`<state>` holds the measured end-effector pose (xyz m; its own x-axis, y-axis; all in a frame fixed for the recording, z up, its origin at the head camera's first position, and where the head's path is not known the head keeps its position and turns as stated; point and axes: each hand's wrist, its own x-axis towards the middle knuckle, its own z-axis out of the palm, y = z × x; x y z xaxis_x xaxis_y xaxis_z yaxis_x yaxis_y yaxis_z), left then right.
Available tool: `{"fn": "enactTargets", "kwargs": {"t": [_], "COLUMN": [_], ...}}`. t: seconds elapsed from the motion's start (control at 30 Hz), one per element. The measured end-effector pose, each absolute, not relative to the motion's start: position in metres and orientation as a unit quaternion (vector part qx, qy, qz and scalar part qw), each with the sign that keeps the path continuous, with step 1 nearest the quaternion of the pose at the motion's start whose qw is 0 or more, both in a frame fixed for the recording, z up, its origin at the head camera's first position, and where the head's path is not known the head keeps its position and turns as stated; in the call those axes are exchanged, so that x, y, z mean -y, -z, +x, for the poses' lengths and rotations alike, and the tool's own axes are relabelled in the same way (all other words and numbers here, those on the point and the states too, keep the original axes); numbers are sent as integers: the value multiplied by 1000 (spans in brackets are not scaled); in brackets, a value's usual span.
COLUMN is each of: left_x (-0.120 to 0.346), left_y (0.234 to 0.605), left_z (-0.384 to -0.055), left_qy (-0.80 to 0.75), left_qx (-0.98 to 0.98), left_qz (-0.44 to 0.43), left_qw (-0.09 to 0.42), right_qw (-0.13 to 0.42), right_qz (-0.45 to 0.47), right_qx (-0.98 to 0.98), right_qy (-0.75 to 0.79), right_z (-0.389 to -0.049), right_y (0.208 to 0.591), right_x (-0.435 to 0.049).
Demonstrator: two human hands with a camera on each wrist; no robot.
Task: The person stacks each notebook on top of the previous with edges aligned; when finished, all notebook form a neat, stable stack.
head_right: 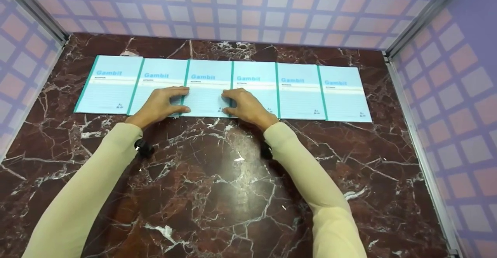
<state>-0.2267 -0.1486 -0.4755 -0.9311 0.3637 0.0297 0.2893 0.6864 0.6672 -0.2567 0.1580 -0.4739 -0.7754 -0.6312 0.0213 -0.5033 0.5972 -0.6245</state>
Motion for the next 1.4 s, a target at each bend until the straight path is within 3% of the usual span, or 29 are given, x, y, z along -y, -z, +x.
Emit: {"fn": "enactTargets", "kwargs": {"t": [1.4], "left_x": [146], "left_y": [476], "left_z": [-195], "left_qy": [-349], "left_qx": [-915], "left_qz": [196], "left_qw": [45], "right_qw": [86], "right_qz": [-347], "right_qx": [-882], "right_qy": [308], "right_z": [-223], "right_y": [476], "right_x": [-165]}}
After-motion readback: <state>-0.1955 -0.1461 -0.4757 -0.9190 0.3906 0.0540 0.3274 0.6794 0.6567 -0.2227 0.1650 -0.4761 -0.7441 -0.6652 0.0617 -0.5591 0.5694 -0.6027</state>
